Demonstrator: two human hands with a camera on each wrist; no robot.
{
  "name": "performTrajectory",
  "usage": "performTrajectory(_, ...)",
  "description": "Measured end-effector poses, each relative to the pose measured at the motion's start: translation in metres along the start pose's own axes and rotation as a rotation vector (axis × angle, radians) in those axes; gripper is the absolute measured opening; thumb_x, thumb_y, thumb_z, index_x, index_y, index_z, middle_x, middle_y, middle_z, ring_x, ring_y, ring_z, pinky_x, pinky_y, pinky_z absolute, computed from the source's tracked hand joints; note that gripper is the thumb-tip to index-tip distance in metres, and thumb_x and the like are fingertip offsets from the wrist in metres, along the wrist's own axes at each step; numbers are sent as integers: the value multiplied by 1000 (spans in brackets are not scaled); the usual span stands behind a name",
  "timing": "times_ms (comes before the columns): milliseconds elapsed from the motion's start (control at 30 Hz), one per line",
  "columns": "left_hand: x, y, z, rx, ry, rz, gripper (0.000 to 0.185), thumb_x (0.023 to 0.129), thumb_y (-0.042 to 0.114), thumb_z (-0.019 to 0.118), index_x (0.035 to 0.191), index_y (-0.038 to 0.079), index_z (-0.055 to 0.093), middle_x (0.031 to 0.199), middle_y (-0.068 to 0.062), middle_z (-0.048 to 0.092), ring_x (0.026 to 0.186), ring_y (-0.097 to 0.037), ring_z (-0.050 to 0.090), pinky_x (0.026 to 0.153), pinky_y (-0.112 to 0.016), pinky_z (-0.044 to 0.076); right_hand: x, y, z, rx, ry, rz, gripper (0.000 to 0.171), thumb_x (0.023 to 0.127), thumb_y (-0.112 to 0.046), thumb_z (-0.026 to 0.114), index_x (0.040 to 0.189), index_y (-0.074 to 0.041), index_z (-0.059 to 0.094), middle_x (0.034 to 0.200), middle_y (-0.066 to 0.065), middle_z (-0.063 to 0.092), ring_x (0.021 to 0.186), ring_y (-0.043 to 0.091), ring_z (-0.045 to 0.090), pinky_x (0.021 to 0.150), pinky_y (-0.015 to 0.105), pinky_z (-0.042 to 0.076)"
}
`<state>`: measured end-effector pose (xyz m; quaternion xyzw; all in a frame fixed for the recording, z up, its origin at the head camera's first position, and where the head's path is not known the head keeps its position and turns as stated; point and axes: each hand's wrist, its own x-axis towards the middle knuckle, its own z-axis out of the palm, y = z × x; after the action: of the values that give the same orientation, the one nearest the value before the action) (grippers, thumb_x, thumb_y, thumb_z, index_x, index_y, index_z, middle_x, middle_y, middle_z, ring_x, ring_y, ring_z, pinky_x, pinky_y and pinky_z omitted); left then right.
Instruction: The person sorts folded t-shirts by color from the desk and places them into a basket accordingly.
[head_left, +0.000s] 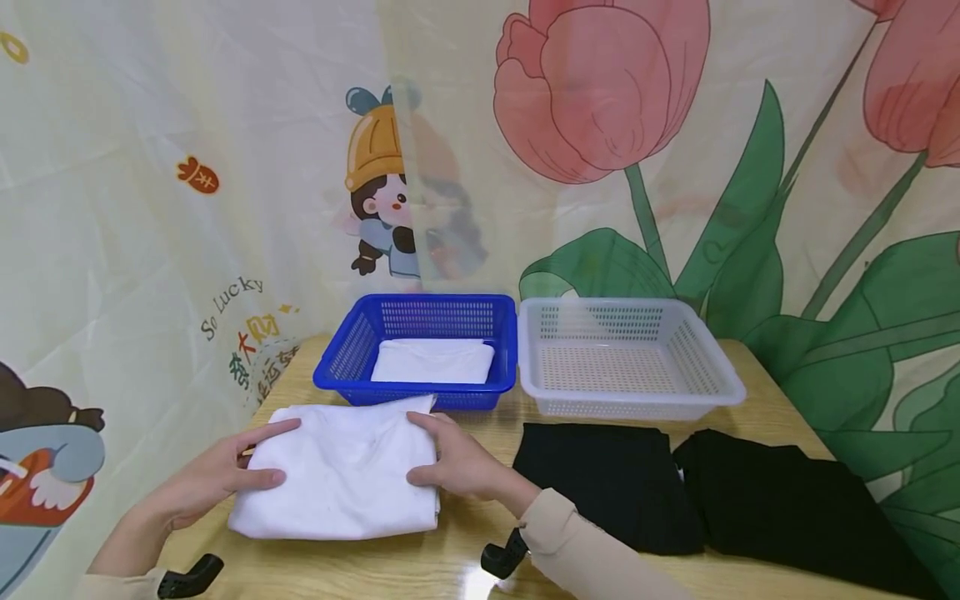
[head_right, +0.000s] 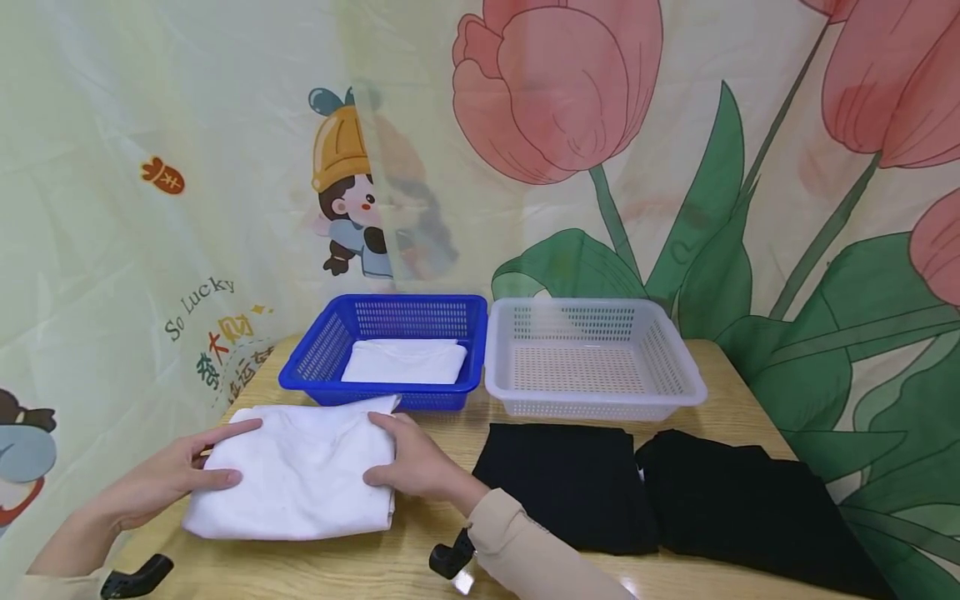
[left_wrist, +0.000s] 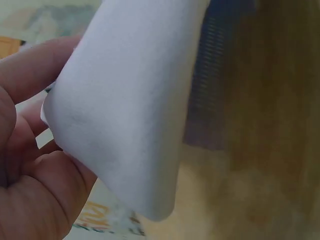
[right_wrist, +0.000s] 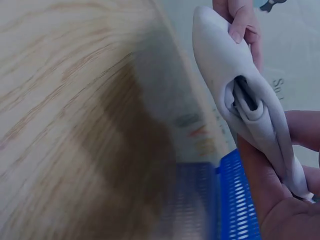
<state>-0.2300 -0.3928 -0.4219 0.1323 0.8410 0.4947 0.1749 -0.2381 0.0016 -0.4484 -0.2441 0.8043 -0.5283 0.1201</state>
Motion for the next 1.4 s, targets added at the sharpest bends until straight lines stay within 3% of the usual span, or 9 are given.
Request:
performTrajectory(200,-11,49,-9,-14,19,44,77,102,11,71,168,13,31,145,-29,53,109,-22,72,87,-39,62,-10,-31,-30,89,-11,-27,83,93,-12,83,164,-22,42,158,5,45,122,19,57,99,31,54)
performTrajectory(300,-8,72,-10,15,44,68,78,102,11,71,168,16,31,142,-25,57,107,-21,72,86,-37,62,-12,-46,-49,111,-5,-30,83,94,-10,81,165,-21,40,163,8,40,123,24,60,96,34,57)
performTrajectory(467,13,104,-11,65,101,90,82,100,16,76,169,17,32,151,-28,47,109,-19,69,86,-32,60,-6,-60,-76,58,73,-26,88,92,-17,84,166,-21,37,166,11,35,133,30,53,100,41,57)
performTrajectory(633,49,126,-12,90,111,64,87,97,26,81,169,20,32,158,-29,40,118,-29,59,88,-30,57,6,-62,-96,-80,139,-10,94,89,-25,87,167,-22,35,167,12,33,140,29,44,112,47,47)
performTrajectory(900,104,141,-14,-22,103,58,93,95,27,83,170,24,28,168,-22,28,135,-36,45,94,-24,52,26,-54,-143,-51,173,30,95,91,-14,85,169,-21,31,173,12,21,157,30,28,121,49,38)
performTrajectory(1000,123,144,-15,-53,100,46,94,96,25,81,171,26,24,175,-20,14,145,-37,37,111,-38,48,35,-49,-158,-40,166,34,95,93,-13,84,169,-19,28,175,13,17,160,30,22,123,49,35)
performTrajectory(1133,148,145,-16,-41,106,26,93,98,22,80,171,29,23,178,-17,2,153,-40,27,125,-59,28,47,-43,-167,-34,172,48,94,94,-10,81,170,-17,26,176,14,14,161,31,21,123,49,35)
performTrajectory(1400,188,131,-12,-84,94,-2,94,96,15,80,171,31,24,178,-16,2,148,-43,32,123,-62,29,71,-19,-171,-43,227,119,94,94,-6,81,170,-19,27,177,14,11,161,34,19,124,49,35)
